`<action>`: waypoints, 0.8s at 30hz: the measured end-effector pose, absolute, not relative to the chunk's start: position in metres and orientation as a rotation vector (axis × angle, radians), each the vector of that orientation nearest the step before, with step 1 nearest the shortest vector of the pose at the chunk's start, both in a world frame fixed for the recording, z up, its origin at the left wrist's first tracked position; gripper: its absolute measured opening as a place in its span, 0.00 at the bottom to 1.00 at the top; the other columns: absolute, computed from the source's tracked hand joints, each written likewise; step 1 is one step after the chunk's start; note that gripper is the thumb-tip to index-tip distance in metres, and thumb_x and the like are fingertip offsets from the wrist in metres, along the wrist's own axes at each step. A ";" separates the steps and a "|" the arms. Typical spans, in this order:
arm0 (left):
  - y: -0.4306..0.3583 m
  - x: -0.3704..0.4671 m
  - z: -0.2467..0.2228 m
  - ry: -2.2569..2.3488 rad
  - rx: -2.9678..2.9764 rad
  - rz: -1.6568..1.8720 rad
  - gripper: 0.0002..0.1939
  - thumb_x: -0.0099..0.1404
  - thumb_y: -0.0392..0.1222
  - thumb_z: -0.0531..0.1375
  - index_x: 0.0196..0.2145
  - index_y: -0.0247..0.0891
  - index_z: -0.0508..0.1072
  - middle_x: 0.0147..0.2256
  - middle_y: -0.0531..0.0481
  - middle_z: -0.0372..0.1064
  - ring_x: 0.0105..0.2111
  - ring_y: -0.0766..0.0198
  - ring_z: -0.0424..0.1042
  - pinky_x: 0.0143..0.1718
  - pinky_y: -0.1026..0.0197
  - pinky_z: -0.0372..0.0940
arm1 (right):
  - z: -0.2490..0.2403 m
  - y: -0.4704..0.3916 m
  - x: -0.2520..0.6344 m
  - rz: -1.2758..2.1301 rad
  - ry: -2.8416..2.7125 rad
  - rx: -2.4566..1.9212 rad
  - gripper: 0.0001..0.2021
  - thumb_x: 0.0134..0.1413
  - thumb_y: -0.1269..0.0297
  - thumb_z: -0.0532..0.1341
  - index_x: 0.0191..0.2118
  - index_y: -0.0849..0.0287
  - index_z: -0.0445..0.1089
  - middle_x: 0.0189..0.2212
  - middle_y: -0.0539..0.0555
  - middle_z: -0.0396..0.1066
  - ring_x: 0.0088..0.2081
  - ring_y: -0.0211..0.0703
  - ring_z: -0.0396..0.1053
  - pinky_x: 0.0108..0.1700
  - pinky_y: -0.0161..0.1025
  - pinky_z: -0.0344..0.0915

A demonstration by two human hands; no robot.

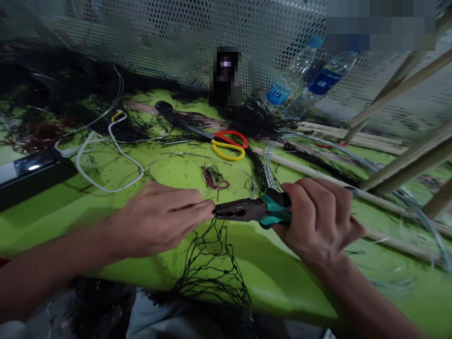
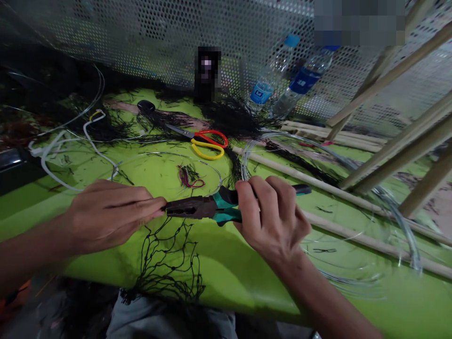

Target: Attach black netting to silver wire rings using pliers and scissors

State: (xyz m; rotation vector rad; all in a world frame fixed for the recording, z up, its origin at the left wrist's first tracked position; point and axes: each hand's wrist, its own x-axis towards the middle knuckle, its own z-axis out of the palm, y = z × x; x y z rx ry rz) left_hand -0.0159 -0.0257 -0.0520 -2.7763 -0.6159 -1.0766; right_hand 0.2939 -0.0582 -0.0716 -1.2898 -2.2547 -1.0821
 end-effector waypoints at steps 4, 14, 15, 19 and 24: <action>-0.022 -0.016 -0.055 -0.598 -2.725 -1.052 0.02 0.76 0.32 0.60 0.42 0.35 0.73 0.29 0.56 0.75 0.24 0.71 0.72 0.24 0.62 0.65 | -0.069 -0.059 0.294 -0.995 -2.362 -1.336 0.24 0.61 0.63 0.62 0.62 0.58 0.66 0.49 0.65 0.78 0.50 0.65 0.75 0.36 0.47 0.67; -0.022 -0.013 -0.047 -0.606 -2.743 -0.982 0.13 0.75 0.30 0.61 0.30 0.34 0.71 0.26 0.56 0.74 0.22 0.71 0.72 0.23 0.62 0.64 | -0.064 -0.045 0.291 -0.953 -2.457 -1.224 0.23 0.54 0.73 0.60 0.57 0.68 0.69 0.45 0.63 0.77 0.48 0.56 0.74 0.28 0.41 0.59; -0.022 -0.013 -0.045 -0.605 -2.759 -0.972 0.13 0.75 0.30 0.60 0.30 0.35 0.71 0.26 0.55 0.74 0.22 0.70 0.72 0.23 0.62 0.65 | -0.065 -0.045 0.292 -0.935 -2.466 -1.219 0.23 0.55 0.72 0.60 0.58 0.69 0.69 0.45 0.63 0.77 0.49 0.56 0.74 0.28 0.41 0.60; -0.023 -0.013 -0.041 -0.592 -2.795 -0.964 0.15 0.75 0.29 0.59 0.29 0.35 0.71 0.25 0.53 0.75 0.22 0.68 0.73 0.22 0.60 0.65 | -0.068 -0.045 0.294 -0.863 -2.492 -1.216 0.23 0.57 0.70 0.58 0.58 0.70 0.69 0.47 0.64 0.77 0.50 0.58 0.74 0.29 0.41 0.62; -0.023 -0.009 -0.040 -0.615 -2.820 -0.988 0.16 0.75 0.28 0.59 0.27 0.35 0.70 0.24 0.52 0.75 0.21 0.68 0.74 0.21 0.61 0.67 | -0.069 -0.044 0.296 -0.795 -2.511 -1.182 0.23 0.55 0.72 0.59 0.57 0.70 0.69 0.46 0.63 0.77 0.49 0.57 0.74 0.30 0.41 0.63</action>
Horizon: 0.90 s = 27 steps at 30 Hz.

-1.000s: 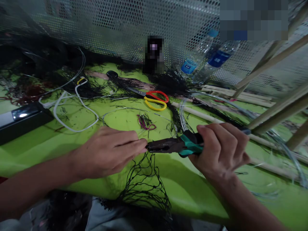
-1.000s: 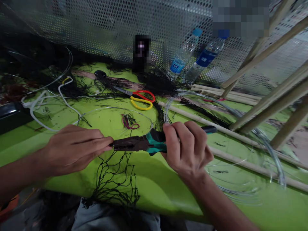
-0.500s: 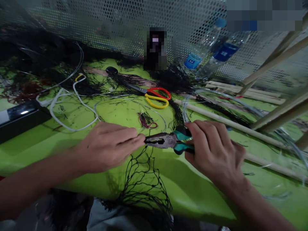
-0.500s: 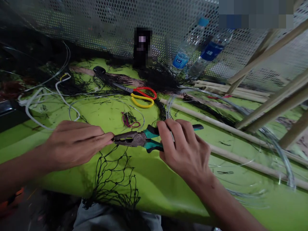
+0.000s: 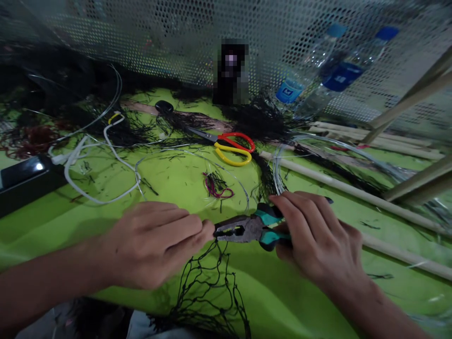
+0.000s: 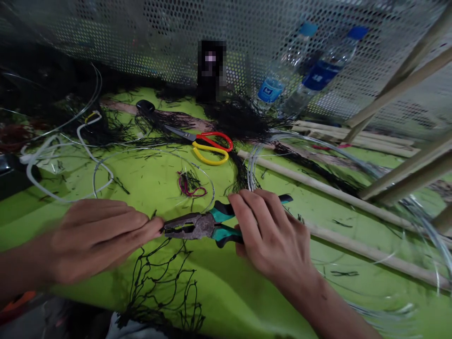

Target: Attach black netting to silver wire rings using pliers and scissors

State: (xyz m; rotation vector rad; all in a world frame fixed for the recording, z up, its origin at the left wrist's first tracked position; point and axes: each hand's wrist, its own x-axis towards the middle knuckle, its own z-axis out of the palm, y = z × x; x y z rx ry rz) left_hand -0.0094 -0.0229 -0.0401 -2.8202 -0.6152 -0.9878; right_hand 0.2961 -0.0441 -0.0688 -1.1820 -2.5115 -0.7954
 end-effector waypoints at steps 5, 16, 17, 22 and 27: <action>-0.021 -0.007 -0.043 -0.582 -2.796 -1.024 0.16 0.75 0.27 0.59 0.27 0.36 0.70 0.21 0.57 0.70 0.20 0.69 0.72 0.22 0.61 0.66 | -0.070 -0.046 0.297 -0.730 -2.545 -1.208 0.22 0.53 0.72 0.58 0.55 0.68 0.69 0.45 0.63 0.77 0.47 0.54 0.73 0.25 0.39 0.59; -0.016 -0.012 -0.046 -0.459 -2.754 -0.912 0.11 0.74 0.27 0.59 0.33 0.34 0.74 0.27 0.54 0.77 0.23 0.68 0.73 0.23 0.58 0.66 | -0.074 -0.042 0.294 -0.574 -2.552 -1.293 0.34 0.37 0.77 0.56 0.58 0.63 0.66 0.47 0.62 0.77 0.48 0.55 0.73 0.22 0.37 0.58; -0.016 -0.012 -0.045 -0.440 -2.749 -0.897 0.12 0.74 0.26 0.59 0.33 0.34 0.75 0.27 0.55 0.77 0.24 0.68 0.74 0.24 0.58 0.67 | -0.074 -0.042 0.295 -0.578 -2.548 -1.290 0.35 0.37 0.77 0.56 0.59 0.63 0.66 0.47 0.63 0.77 0.49 0.56 0.73 0.22 0.37 0.59; -0.018 -0.015 -0.043 -0.353 -2.742 -0.832 0.09 0.73 0.25 0.60 0.38 0.30 0.79 0.30 0.53 0.78 0.26 0.68 0.74 0.26 0.59 0.70 | -0.074 -0.044 0.297 -0.585 -2.534 -1.266 0.37 0.38 0.76 0.56 0.61 0.65 0.65 0.48 0.64 0.76 0.52 0.59 0.73 0.22 0.37 0.62; -0.018 -0.017 -0.046 -0.263 -2.622 -0.824 0.07 0.69 0.28 0.65 0.36 0.34 0.83 0.36 0.50 0.77 0.31 0.67 0.74 0.27 0.62 0.72 | -0.075 -0.044 0.298 -0.542 -2.533 -1.242 0.35 0.38 0.76 0.56 0.59 0.65 0.66 0.47 0.63 0.77 0.49 0.56 0.73 0.19 0.36 0.59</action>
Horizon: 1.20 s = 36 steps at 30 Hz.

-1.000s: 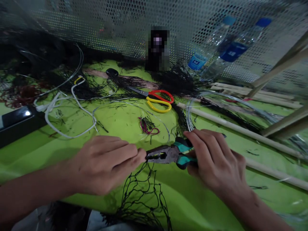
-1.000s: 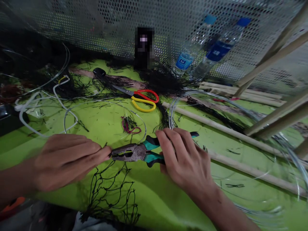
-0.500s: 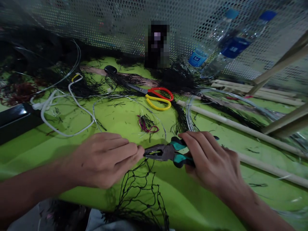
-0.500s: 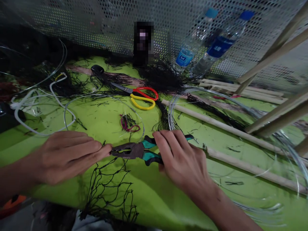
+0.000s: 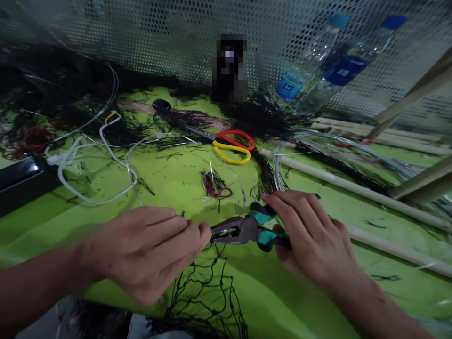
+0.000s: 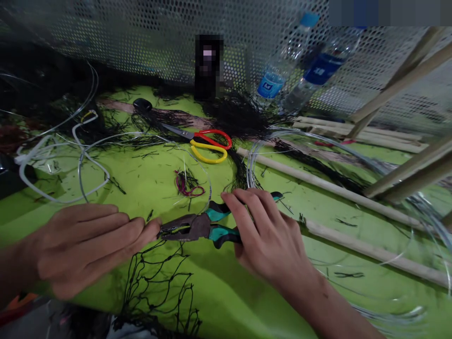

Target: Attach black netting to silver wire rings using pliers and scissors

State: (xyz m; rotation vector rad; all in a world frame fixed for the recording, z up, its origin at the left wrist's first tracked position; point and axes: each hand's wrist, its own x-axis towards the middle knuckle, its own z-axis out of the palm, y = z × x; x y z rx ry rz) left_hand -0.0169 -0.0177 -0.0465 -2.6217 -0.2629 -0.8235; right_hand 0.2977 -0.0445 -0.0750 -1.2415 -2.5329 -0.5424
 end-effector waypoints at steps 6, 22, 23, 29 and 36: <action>-0.018 -0.020 -0.051 -0.197 -2.566 -0.809 0.05 0.68 0.30 0.66 0.39 0.32 0.84 0.39 0.47 0.76 0.32 0.67 0.72 0.25 0.63 0.72 | -0.075 -0.044 0.298 -0.545 -2.530 -1.221 0.35 0.37 0.77 0.56 0.58 0.65 0.66 0.46 0.63 0.77 0.48 0.55 0.74 0.19 0.34 0.56; -0.010 -0.014 -0.048 -0.119 -2.630 -0.709 0.04 0.67 0.25 0.67 0.36 0.28 0.82 0.29 0.53 0.79 0.22 0.70 0.74 0.20 0.64 0.72 | -0.077 -0.045 0.296 -0.384 -2.609 -1.222 0.30 0.36 0.75 0.56 0.53 0.64 0.67 0.42 0.59 0.79 0.40 0.50 0.75 0.17 0.33 0.49; -0.010 -0.015 -0.049 -0.173 -2.654 -0.725 0.04 0.66 0.24 0.67 0.37 0.28 0.81 0.29 0.54 0.79 0.23 0.69 0.74 0.20 0.63 0.72 | -0.077 -0.045 0.296 -0.376 -2.608 -1.234 0.30 0.36 0.75 0.56 0.53 0.64 0.67 0.42 0.59 0.79 0.41 0.50 0.76 0.17 0.33 0.49; -0.007 -0.017 -0.059 -0.396 -2.696 -0.886 0.01 0.71 0.32 0.66 0.39 0.34 0.78 0.29 0.56 0.77 0.24 0.70 0.73 0.23 0.61 0.67 | -0.075 -0.047 0.295 -0.354 -2.543 -1.335 0.34 0.38 0.79 0.56 0.58 0.61 0.66 0.48 0.61 0.77 0.47 0.53 0.75 0.20 0.34 0.57; -0.013 -0.010 -0.059 -0.693 -2.741 -0.902 0.13 0.72 0.41 0.64 0.29 0.39 0.74 0.23 0.57 0.72 0.18 0.68 0.67 0.21 0.59 0.60 | -0.075 -0.051 0.305 -0.339 -2.410 -1.416 0.33 0.45 0.77 0.57 0.61 0.59 0.64 0.51 0.64 0.75 0.51 0.63 0.74 0.28 0.43 0.70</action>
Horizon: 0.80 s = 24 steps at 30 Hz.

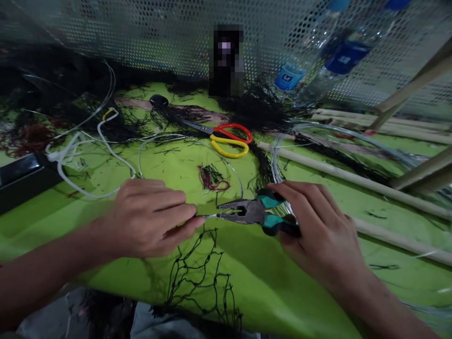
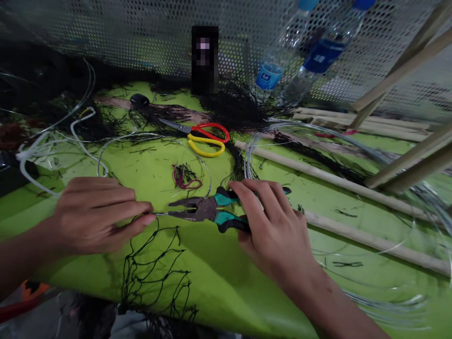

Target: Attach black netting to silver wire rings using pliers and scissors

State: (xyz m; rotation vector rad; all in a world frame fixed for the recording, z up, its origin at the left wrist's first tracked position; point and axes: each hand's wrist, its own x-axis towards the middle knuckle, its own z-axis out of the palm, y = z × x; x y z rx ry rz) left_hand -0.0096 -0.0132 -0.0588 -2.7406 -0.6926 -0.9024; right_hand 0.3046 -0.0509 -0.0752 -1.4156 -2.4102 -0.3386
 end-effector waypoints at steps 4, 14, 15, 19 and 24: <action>-0.016 -0.007 -0.058 -0.761 -2.716 -0.938 0.15 0.71 0.36 0.63 0.25 0.40 0.72 0.22 0.56 0.72 0.17 0.68 0.64 0.21 0.58 0.59 | -0.077 -0.053 0.307 -0.321 -2.378 -1.429 0.32 0.46 0.77 0.58 0.61 0.58 0.64 0.51 0.63 0.75 0.51 0.64 0.74 0.32 0.46 0.73; -0.015 -0.012 -0.058 -0.753 -2.722 -0.876 0.06 0.74 0.43 0.64 0.38 0.40 0.76 0.27 0.56 0.74 0.23 0.68 0.72 0.26 0.61 0.62 | -0.072 -0.065 0.308 -0.132 -2.224 -1.435 0.35 0.45 0.76 0.57 0.64 0.57 0.65 0.53 0.62 0.73 0.52 0.60 0.75 0.40 0.49 0.76; -0.015 -0.012 -0.058 -0.753 -2.725 -0.874 0.07 0.74 0.43 0.64 0.38 0.40 0.76 0.27 0.56 0.74 0.23 0.69 0.72 0.26 0.61 0.62 | -0.071 -0.067 0.307 -0.085 -2.203 -1.423 0.35 0.45 0.76 0.56 0.63 0.57 0.65 0.53 0.61 0.73 0.50 0.58 0.76 0.42 0.48 0.77; -0.015 -0.011 -0.060 -0.766 -2.724 -0.889 0.07 0.74 0.45 0.64 0.39 0.40 0.76 0.27 0.57 0.74 0.23 0.70 0.71 0.25 0.63 0.61 | -0.064 -0.075 0.303 0.160 -2.146 -1.393 0.35 0.45 0.78 0.55 0.62 0.56 0.65 0.52 0.59 0.73 0.45 0.50 0.75 0.40 0.42 0.76; -0.016 -0.010 -0.060 -0.769 -2.698 -0.934 0.06 0.74 0.43 0.63 0.38 0.40 0.75 0.26 0.57 0.73 0.22 0.68 0.69 0.25 0.61 0.61 | -0.060 -0.081 0.296 0.393 -2.145 -1.356 0.24 0.58 0.76 0.58 0.59 0.54 0.66 0.50 0.58 0.75 0.41 0.47 0.76 0.35 0.39 0.74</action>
